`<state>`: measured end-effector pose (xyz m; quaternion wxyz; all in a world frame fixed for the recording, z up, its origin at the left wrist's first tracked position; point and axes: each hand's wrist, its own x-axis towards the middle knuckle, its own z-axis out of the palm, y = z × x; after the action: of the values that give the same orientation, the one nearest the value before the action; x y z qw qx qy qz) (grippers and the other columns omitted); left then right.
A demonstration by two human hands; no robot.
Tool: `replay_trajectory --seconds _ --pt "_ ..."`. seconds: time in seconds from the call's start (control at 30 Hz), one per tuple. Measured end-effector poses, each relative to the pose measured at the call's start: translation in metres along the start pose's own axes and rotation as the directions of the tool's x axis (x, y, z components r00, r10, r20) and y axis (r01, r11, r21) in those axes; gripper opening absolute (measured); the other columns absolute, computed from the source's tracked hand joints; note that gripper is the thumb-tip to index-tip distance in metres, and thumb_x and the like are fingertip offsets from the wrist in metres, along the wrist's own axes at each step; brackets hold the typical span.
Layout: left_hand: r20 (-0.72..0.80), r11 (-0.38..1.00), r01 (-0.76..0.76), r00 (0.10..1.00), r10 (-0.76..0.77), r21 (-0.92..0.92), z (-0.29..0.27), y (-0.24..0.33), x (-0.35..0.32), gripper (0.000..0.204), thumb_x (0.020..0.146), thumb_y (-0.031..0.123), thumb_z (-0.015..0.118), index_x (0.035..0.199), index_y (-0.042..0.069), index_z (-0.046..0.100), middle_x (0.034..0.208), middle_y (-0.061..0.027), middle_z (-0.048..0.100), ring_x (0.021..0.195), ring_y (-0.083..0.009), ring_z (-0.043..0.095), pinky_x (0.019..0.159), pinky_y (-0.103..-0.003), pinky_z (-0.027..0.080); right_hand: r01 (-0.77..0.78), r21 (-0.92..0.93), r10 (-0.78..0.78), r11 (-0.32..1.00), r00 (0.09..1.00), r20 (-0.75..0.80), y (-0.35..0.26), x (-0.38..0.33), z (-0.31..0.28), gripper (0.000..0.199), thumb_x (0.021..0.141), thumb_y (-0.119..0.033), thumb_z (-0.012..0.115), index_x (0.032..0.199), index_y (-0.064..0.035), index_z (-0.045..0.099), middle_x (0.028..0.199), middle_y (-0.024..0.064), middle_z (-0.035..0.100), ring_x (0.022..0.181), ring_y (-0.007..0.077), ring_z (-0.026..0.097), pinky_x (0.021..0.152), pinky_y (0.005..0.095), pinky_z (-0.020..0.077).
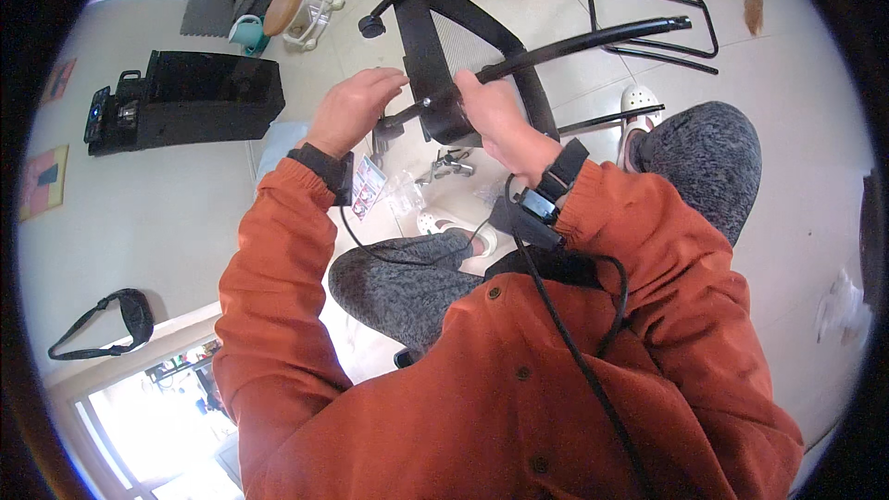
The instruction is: The person assembles a black mesh office chair by attaching metal rods to the backrest frame. They insert the rods into the frame and secure them with screws using a screwdriver.
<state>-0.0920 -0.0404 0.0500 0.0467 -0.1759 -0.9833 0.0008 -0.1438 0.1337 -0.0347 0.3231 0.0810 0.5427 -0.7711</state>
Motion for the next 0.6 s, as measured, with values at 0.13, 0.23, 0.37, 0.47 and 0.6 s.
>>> replay_trajectory --seconds 0.13,0.23,0.37,0.47,0.6 --pt "0.003 0.926 0.338 0.939 -0.343 -0.167 0.013 -0.025 -0.011 0.012 0.079 0.012 0.059 0.087 0.006 0.065 0.081 -0.0126 0.063 0.074 -0.0282 0.061 0.064 -0.035 0.048 -0.005 0.069 0.003 0.998 1.0 0.019 -0.001 0.0 -0.002 0.034 0.079 -0.023 0.057 0.073 0.0107 0.058 0.069 0.0138 0.06 0.063 0.0199 0.056 0.059 0.036 0.0435" --pt "0.102 0.791 0.54 0.838 -0.536 -0.287 0.025 -0.049 -0.036 0.012 0.078 0.013 0.061 0.083 0.003 0.066 0.069 -0.013 0.063 0.062 -0.0268 0.062 0.059 -0.033 0.048 0.002 -0.033 0.0 0.999 0.997 0.078 -0.005 0.0 -0.007 0.027 0.08 -0.025 0.057 0.066 -0.0025 0.053 0.06 0.0026 0.05 0.052 0.0112 0.044 0.048 0.0275 0.0321" --pt "0.406 0.638 0.73 0.674 -0.617 -0.244 0.061 -0.072 -0.087 0.016 0.073 0.017 0.06 0.077 0.003 0.067 0.066 -0.0132 0.063 0.062 -0.0244 0.063 0.059 -0.033 0.049 -0.057 0.003 0.057 0.998 0.992 0.109 -0.013 -0.006 -0.013 0.026 0.08 -0.027 0.058 0.062 -0.0091 0.052 0.056 -0.0011 0.046 0.047 0.0087 0.039 0.044 0.0234 0.0285" --pt "0.513 0.669 0.734 0.622 -0.591 -0.119 0.119 -0.078 -0.124 0.016 0.069 0.017 0.061 0.075 0.005 0.068 0.065 -0.0136 0.063 0.063 -0.0254 0.063 0.062 -0.035 0.05 -0.1 -0.038 0.103 0.994 0.99 0.101 -0.018 -0.009 -0.017 0.027 0.079 -0.03 0.06 0.062 -0.0089 0.054 0.056 -0.0013 0.048 0.048 0.0075 0.041 0.044 0.0224 0.0291" --pt "0.557 0.59 0.796 0.553 -0.619 -0.135 0.218 -0.081 -0.173 0.013 0.072 0.013 0.06 0.07 0.002 0.067 0.059 -0.0106 0.063 0.053 -0.0164 0.064 0.054 -0.031 0.051 -0.107 -0.014 0.108 0.994 0.991 0.074 -0.017 -0.011 -0.013 0.023 0.081 -0.032 0.06 0.075 -0.0098 0.058 0.062 -0.0046 0.047 0.052 0.0048 0.039 0.048 0.0196 0.028"
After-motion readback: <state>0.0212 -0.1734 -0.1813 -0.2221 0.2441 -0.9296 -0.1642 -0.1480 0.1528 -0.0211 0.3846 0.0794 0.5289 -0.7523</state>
